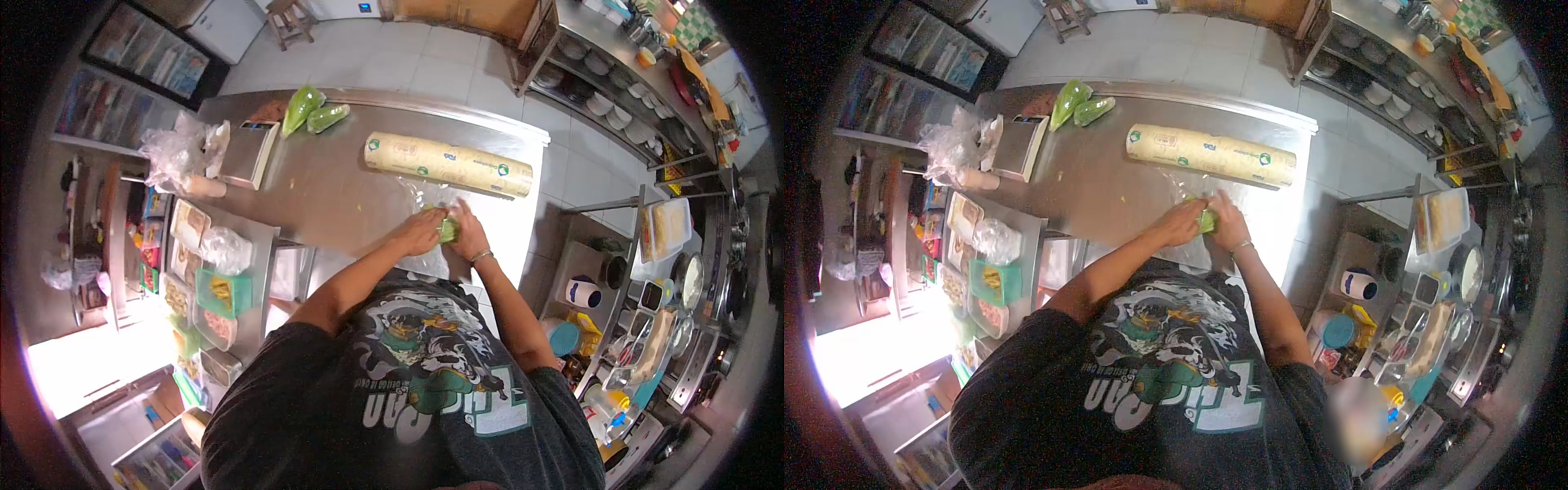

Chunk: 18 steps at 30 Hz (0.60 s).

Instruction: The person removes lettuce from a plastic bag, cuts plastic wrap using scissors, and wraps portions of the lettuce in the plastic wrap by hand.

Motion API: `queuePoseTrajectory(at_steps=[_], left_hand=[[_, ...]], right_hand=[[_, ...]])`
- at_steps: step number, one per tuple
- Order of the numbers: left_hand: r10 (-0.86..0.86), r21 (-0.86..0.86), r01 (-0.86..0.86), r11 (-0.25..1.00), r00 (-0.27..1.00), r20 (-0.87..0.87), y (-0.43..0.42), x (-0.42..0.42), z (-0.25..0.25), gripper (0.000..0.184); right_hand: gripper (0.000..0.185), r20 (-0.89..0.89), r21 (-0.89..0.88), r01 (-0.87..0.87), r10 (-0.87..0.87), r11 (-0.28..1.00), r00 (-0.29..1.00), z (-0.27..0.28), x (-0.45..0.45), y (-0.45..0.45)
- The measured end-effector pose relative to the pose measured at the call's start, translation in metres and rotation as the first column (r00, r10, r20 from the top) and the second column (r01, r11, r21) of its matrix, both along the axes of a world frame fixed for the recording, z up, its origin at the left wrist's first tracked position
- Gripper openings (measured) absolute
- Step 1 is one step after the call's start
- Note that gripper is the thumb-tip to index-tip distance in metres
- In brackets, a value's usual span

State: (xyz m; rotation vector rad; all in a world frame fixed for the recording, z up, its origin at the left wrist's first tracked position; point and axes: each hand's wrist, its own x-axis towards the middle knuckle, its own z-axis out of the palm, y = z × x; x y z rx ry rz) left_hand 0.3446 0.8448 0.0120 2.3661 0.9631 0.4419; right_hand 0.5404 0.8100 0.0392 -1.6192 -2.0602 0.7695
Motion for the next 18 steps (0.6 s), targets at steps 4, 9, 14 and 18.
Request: queuePoseTrajectory(at_steps=[4, 9, 14, 18], left_hand=[[0.027, -0.165, -0.04, 0.985, 0.997, -0.075, 0.016, 0.002, 0.0, 0.042], [0.196, -0.462, -0.331, 0.823, 0.928, -0.316, 0.053, 0.01, 0.014, 0.038], [0.231, -0.533, -0.168, 0.829, 0.971, 0.054, 0.04, -0.009, 0.03, 0.077], [0.168, -0.417, -0.144, 0.898, 0.986, 0.021, 0.015, -0.018, 0.032, 0.108]], right_hand=[[0.093, 0.141, -0.023, -0.196, 0.198, 0.98, 0.97, 0.009, 0.004, 0.009], [0.076, -0.054, -0.047, -0.281, 0.278, 0.959, 0.959, 0.004, 0.02, 0.037], [0.06, -0.329, -0.645, -0.194, -0.039, 0.739, 0.944, -0.02, 0.029, 0.055], [0.06, -0.243, -0.713, -0.137, -0.058, 0.688, 0.968, -0.011, 0.013, 0.057]])
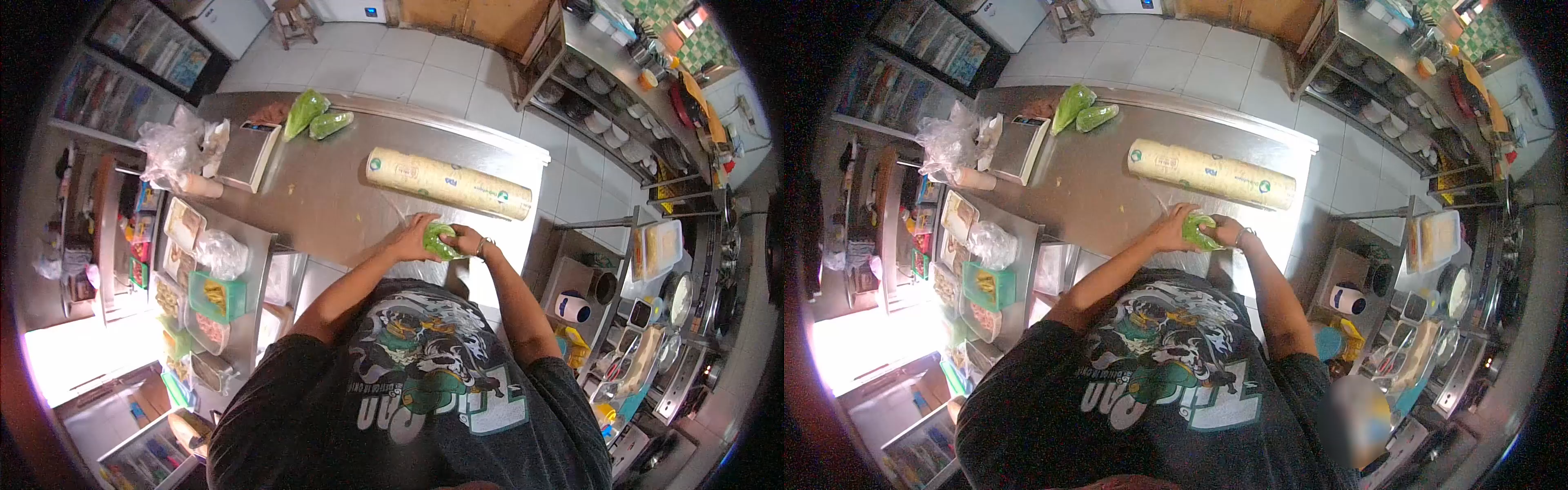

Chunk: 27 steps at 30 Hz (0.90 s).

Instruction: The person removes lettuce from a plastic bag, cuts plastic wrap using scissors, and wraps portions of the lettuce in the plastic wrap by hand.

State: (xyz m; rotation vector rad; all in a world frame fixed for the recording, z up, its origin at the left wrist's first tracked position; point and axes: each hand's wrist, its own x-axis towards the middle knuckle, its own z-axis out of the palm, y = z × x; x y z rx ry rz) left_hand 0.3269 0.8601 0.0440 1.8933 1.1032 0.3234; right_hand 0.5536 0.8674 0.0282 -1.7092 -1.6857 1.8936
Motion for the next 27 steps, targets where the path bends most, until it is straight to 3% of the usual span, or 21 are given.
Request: queuePoseTrajectory(at_steps=[2, 4, 6, 7, 8, 9, 11, 12, 13, 15, 17, 18, 20, 21, 22, 23, 24, 25, 26, 27], left_hand=[[0.051, 0.033, -0.051, 0.998, 0.998, 0.023, 0.003, -0.002, -0.005, 0.103], [0.07, -0.175, -0.093, 0.98, 0.989, -0.133, 0.016, -0.002, 0.02, 0.093], [0.12, -0.218, -0.148, 0.965, 0.983, -0.139, 0.031, -0.004, 0.037, 0.088], [0.16, -0.265, -0.196, 0.944, 0.976, -0.149, 0.037, -0.004, 0.041, 0.084], [0.178, -0.419, -0.185, 0.889, 0.982, -0.057, 0.045, -0.006, 0.043, 0.075], [0.171, -0.413, -0.177, 0.893, 0.984, -0.054, 0.05, -0.004, 0.049, 0.075], [0.255, -0.619, -0.048, 0.784, 0.934, 0.25, 0.059, 0.002, 0.06, 0.068], [0.235, -0.725, -0.077, 0.684, 0.965, 0.12, 0.067, 0.004, 0.065, 0.066], [0.226, -0.72, -0.07, 0.691, 0.966, 0.123, 0.074, 0.005, 0.07, 0.066], [0.305, -0.909, -0.076, 0.411, 0.951, 0.059, 0.083, 0.009, 0.079, 0.07], [0.34, -0.905, -0.045, 0.423, 0.934, 0.112, 0.084, 0.01, 0.09, 0.06], [0.365, -0.893, -0.067, 0.445, 0.924, 0.113, 0.08, 0.006, 0.128, 0.059], [0.338, -0.75, -0.067, 0.658, 0.917, 0.214, 0.077, -0.002, 0.142, 0.054], [0.262, -0.582, -0.03, 0.813, 0.911, 0.32, 0.075, -0.008, 0.129, 0.049], [0.356, -0.601, -0.067, 0.797, 0.855, 0.376, 0.071, -0.008, 0.114, 0.051], [-0.002, -0.221, 0.051, 0.974, 0.977, 0.215, 0.088, -0.011, 0.113, 0.057], [0.17, -0.311, -0.095, 0.945, 0.96, 0.222, 0.077, 0.001, 0.13, 0.057], [0.261, -0.413, -0.104, 0.905, 0.902, 0.345, 0.08, 0.0, 0.119, 0.055], [0.379, -0.517, -0.119, 0.848, 0.818, 0.432, 0.087, 0.002, 0.111, 0.052], [0.347, -0.511, -0.091, 0.855, 0.833, 0.431, 0.092, 0.018, 0.115, 0.052]], right_hand=[[0.071, -0.039, 0.117, 0.092, -0.088, 0.989, 0.995, 0.0, -0.005, -0.003], [0.078, -0.036, 0.131, 0.129, -0.125, 0.983, 0.991, 0.012, -0.008, -0.007], [0.081, -0.285, 0.271, 0.222, -0.142, 0.937, 0.948, 0.038, -0.007, -0.022], [0.081, -0.284, 0.274, 0.223, -0.143, 0.936, 0.948, 0.061, -0.009, -0.025], [0.087, -0.101, 0.48, 0.067, -0.021, 0.875, 0.995, 0.089, -0.012, -0.026], [0.094, 0.109, 0.634, -0.116, 0.061, 0.764, 0.992, 0.103, -0.011, -0.026], [0.093, 0.176, 0.716, -0.141, 0.018, 0.684, 0.984, 0.104, -0.004, -0.019], [0.085, 0.352, 0.673, -0.253, 0.0, 0.695, 0.936, 0.126, -0.002, -0.016], [0.079, 0.515, 0.61, -0.353, -0.016, 0.709, 0.857, 0.139, 0.001, -0.013], [0.069, 0.459, 0.703, -0.309, -0.077, 0.64, 0.885, 0.122, 0.012, -0.008], [0.073, 0.282, 0.696, -0.199, -0.008, 0.69, 0.959, 0.118, 0.021, 0.005], [0.073, 0.314, 0.705, -0.207, -0.037, 0.679, 0.949, 0.111, 0.022, 0.01], [0.083, 0.147, 0.43, 0.041, -0.114, 0.902, 0.982, 0.145, 0.013, 0.02], [0.084, 0.088, 0.328, 0.22, -0.262, 0.919, 0.961, 0.166, 0.008, 0.017], [0.085, 0.019, 0.197, 0.281, -0.291, 0.939, 0.957, 0.15, 0.01, 0.03], [0.088, 0.079, 0.189, 0.201, -0.219, 0.961, 0.972, 0.14, 0.012, 0.045], [0.094, 0.137, 0.244, 0.226, -0.264, 0.943, 0.955, 0.151, 0.008, 0.044], [0.1, 0.152, 0.287, 0.325, -0.378, 0.901, 0.913, 0.141, -0.003, 0.049], [0.099, 0.179, 0.236, 0.304, -0.348, 0.923, 0.92, 0.157, 0.0, 0.05], [0.099, 0.196, 0.186, 0.268, -0.303, 0.945, 0.933, 0.173, 0.005, 0.052]])
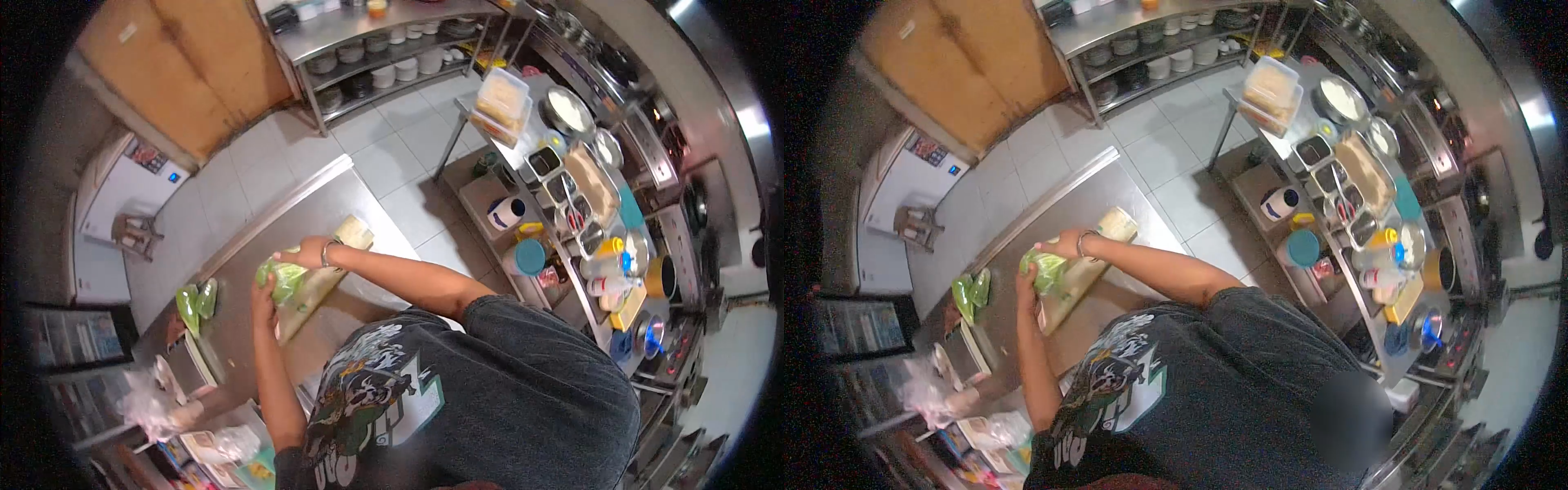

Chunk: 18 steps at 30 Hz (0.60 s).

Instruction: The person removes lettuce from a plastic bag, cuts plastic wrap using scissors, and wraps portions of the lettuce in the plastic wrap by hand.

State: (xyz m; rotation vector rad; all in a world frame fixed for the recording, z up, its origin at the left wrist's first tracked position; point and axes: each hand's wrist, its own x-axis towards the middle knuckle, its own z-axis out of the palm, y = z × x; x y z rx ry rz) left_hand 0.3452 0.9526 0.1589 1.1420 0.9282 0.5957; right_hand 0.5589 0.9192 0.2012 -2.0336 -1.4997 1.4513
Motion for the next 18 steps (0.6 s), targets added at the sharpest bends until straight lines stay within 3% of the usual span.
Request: queuePoseTrajectory(at_steps=[1, 2, 3, 4, 5, 7, 8, 10, 11, 12, 13, 14, 15, 17, 18], left_hand=[[0.053, -0.165, -0.045, 0.985, 0.998, 0.042, 0.005, 0.006, 0.002, 0.049], [0.138, -0.325, -0.109, 0.939, 0.988, 0.067, 0.009, 0.002, 0.006, 0.047], [-0.015, -0.434, 0.045, 0.9, 0.997, 0.073, 0.019, -0.003, 0.002, 0.045], [0.016, -0.479, 0.023, 0.877, 0.997, 0.077, 0.017, 0.001, 0.006, 0.046], [0.05, -0.52, -0.001, 0.854, 0.996, 0.08, 0.013, 0.008, 0.01, 0.047], [-0.018, -0.599, 0.036, 0.8, 0.999, 0.036, 0.021, 0.001, -0.004, 0.053], [0.005, -0.591, 0.004, 0.807, 1.0, 0.014, 0.019, -0.009, -0.005, 0.053], [-0.156, -0.609, 0.184, 0.772, 0.983, 0.1, 0.018, -0.008, 0.007, 0.061], [-0.323, -0.533, 0.221, 0.817, 0.94, -0.106, 0.019, -0.01, 0.015, 0.079], [-0.333, -0.529, 0.23, 0.817, 0.937, -0.107, 0.017, -0.007, 0.013, 0.079], [-0.283, 0.123, 0.389, 0.913, 0.821, -0.497, 0.008, -0.003, 0.013, 0.086], [-0.207, 0.413, 0.53, 0.741, 0.765, -0.61, -0.001, 0.004, 0.01, 0.092], [-0.006, 0.638, 0.606, 0.474, 0.727, -0.686, -0.012, 0.016, 0.014, 0.099], [-0.022, 0.52, 0.638, 0.567, 0.643, -0.765, -0.055, 0.046, 0.066, 0.125], [0.022, 0.504, 0.664, 0.552, 0.592, -0.806, -0.067, 0.057, 0.07, 0.129]], right_hand=[[0.099, -0.016, 0.007, 0.013, -0.013, 1.0, 1.0, -0.008, 0.006, -0.003], [0.097, -0.027, 0.495, 0.015, -0.002, 0.869, 1.0, -0.017, 0.01, -0.011], [0.093, -0.079, 0.718, -0.004, 0.087, 0.696, 0.993, -0.017, 0.007, -0.015], [0.091, -0.076, 0.884, -0.022, 0.189, 0.468, 0.979, -0.017, 0.004, -0.02], [0.088, -0.092, 0.912, -0.061, 0.348, 0.406, 0.933, -0.012, 0.008, -0.02], [0.081, 0.016, 0.681, -0.269, 0.354, 0.681, 0.935, -0.012, 0.016, -0.015], [0.078, -0.056, 0.644, -0.218, 0.329, 0.733, 0.942, -0.009, 0.021, -0.015], [0.076, -0.124, 0.612, -0.157, 0.29, 0.775, 0.949, -0.003, 0.022, -0.012], [0.074, -0.106, 0.557, -0.139, 0.236, 0.819, 0.966, -0.001, 0.021, -0.014], [0.073, -0.078, 0.5, -0.116, 0.178, 0.858, 0.981, 0.0, 0.023, -0.018], [0.073, -0.08, 0.492, -0.096, 0.154, 0.866, 0.985, -0.013, 0.02, -0.017], [0.074, -0.101, 0.502, -0.072, 0.141, 0.862, 0.985, -0.026, 0.013, -0.017], [0.075, -0.114, 0.511, -0.039, 0.112, 0.859, 0.987, -0.038, 0.009, -0.017], [0.081, -0.103, 0.377, 0.018, 0.023, 0.926, 0.994, -0.048, 0.007, -0.014], [0.082, -0.114, 0.367, 0.071, -0.031, 0.928, 0.993, -0.067, 0.001, -0.009]])
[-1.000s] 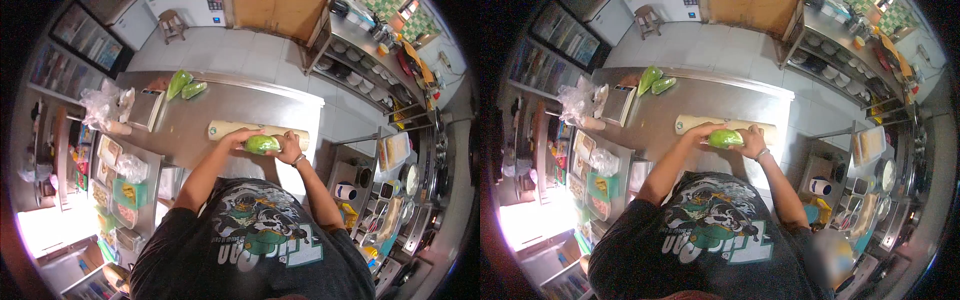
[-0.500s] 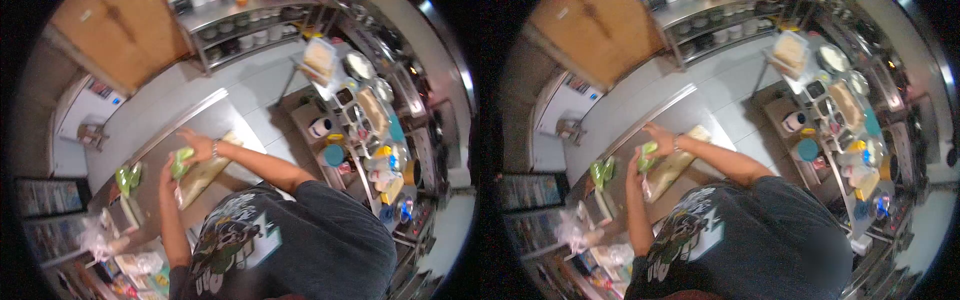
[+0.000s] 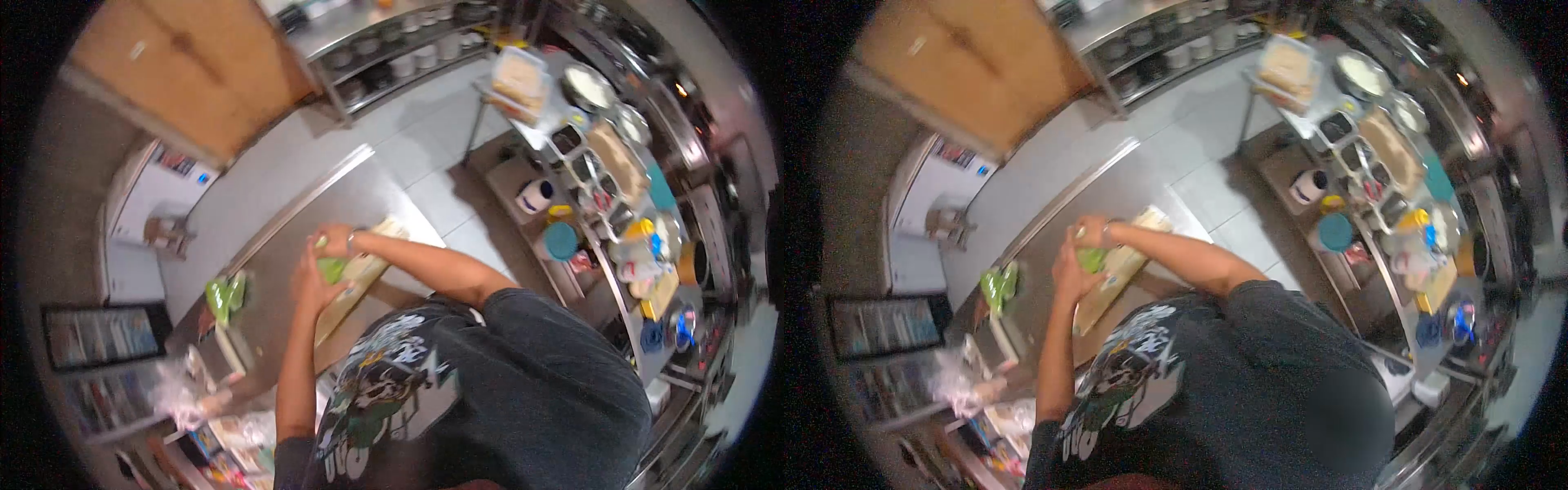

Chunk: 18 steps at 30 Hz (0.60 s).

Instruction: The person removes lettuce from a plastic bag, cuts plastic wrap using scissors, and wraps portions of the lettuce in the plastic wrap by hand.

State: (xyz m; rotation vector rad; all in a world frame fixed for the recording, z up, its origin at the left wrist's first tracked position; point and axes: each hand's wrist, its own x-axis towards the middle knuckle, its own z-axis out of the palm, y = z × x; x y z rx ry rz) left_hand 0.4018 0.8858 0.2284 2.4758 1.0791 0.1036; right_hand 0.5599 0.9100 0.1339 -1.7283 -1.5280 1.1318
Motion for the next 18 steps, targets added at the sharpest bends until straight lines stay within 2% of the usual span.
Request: queuePoseTrajectory(at_steps=[1, 3, 4, 5, 6, 7, 8, 9, 10, 11, 12, 13, 14, 15, 16, 17, 18], left_hand=[[0.022, 0.055, -0.018, 0.998, 0.998, -0.065, -0.006, 0.008, 0.0, 0.134], [-0.02, 0.099, 0.029, 0.995, 0.995, -0.096, -0.007, 0.006, -0.019, 0.133], [-0.008, 0.145, 0.028, 0.989, 0.991, -0.135, -0.005, 0.007, -0.024, 0.132], [-0.028, 0.143, 0.047, 0.989, 0.99, -0.137, -0.005, 0.013, -0.015, 0.132], [0.074, 0.029, -0.07, 0.997, 0.981, -0.18, -0.008, 0.019, 0.001, 0.13], [0.171, -0.081, -0.195, 0.978, 0.957, -0.233, -0.009, 0.025, 0.009, 0.128], [0.161, -0.086, -0.185, 0.979, 0.96, -0.23, -0.004, 0.026, 0.005, 0.128], [0.145, -0.095, -0.165, 0.982, 0.97, -0.193, 0.003, 0.019, -0.002, 0.123], [0.13, -0.103, -0.147, 0.984, 0.979, -0.155, 0.011, 0.01, -0.009, 0.118], [0.118, -0.108, -0.131, 0.986, 0.986, -0.118, 0.016, 0.004, -0.013, 0.113], [0.114, -0.11, -0.128, 0.986, 0.986, -0.122, 0.018, 0.003, -0.013, 0.113], [0.104, -0.135, -0.12, 0.984, 0.987, -0.118, 0.021, 0.004, -0.012, 0.113], [0.097, -0.16, -0.115, 0.98, 0.989, -0.114, 0.026, 0.005, -0.012, 0.114], [0.099, -0.161, -0.117, 0.98, 0.988, -0.116, 0.037, 0.002, -0.02, 0.114], [0.083, -0.199, -0.096, 0.975, 0.994, -0.071, 0.049, -0.003, -0.032, 0.115], [0.077, -0.235, -0.082, 0.969, 0.997, -0.029, 0.054, -0.008, -0.039, 0.116], [0.096, -0.321, -0.088, 0.943, 0.995, 0.009, 0.05, -0.001, -0.022, 0.116]], right_hand=[[0.083, -0.014, -0.004, 0.046, -0.046, 0.999, 0.999, -0.016, 0.002, -0.001], [0.075, -0.031, -0.116, 0.027, -0.031, 0.993, 0.999, 0.008, 0.013, -0.024], [0.075, -0.032, -0.12, 0.051, -0.055, 0.991, 0.998, 0.025, 0.022, -0.035], [0.069, -0.01, -0.048, 0.116, -0.117, 0.992, 0.993, 0.04, 0.034, -0.053], [0.064, 0.011, 0.024, 0.172, -0.172, 0.985, 0.985, 0.053, 0.048, -0.075], [0.053, 0.004, 0.063, 0.323, -0.324, 0.944, 0.946, 0.063, 0.076, -0.094], [0.048, 0.105, 0.248, 0.436, -0.471, 0.865, 0.876, 0.014, 0.114, -0.098], [0.043, -0.059, 0.331, 0.635, -0.656, 0.698, 0.752, 0.034, 0.157, -0.138], [0.035, 0.235, 0.479, 0.696, -0.842, 0.535, 0.486, 0.049, 0.201, -0.177], [0.031, 0.381, 0.369, 0.784, -0.85, 0.499, 0.362, 0.045, 0.259, -0.215], [0.015, 0.388, 0.67, 0.66, -0.918, 0.339, 0.078, 0.016, 0.306, -0.262], [0.016, 0.515, 0.535, 0.801, -0.855, 0.268, -0.058, 0.028, 0.336, -0.309], [0.02, 0.502, 0.495, 0.851, -0.858, 0.178, -0.112, -0.028, 0.403, -0.367], [0.024, 0.527, 0.603, 0.772, -0.827, 0.202, -0.195, -0.022, 0.415, -0.409], [0.028, 0.683, 0.433, 0.886, -0.701, 0.162, -0.206, -0.012, 0.43, -0.436], [0.028, 0.648, 0.381, 0.917, -0.741, 0.116, -0.175, -0.023, 0.449, -0.462], [0.027, 0.683, 0.356, 0.917, -0.72, 0.177, -0.126, -0.029, 0.461, -0.482]])
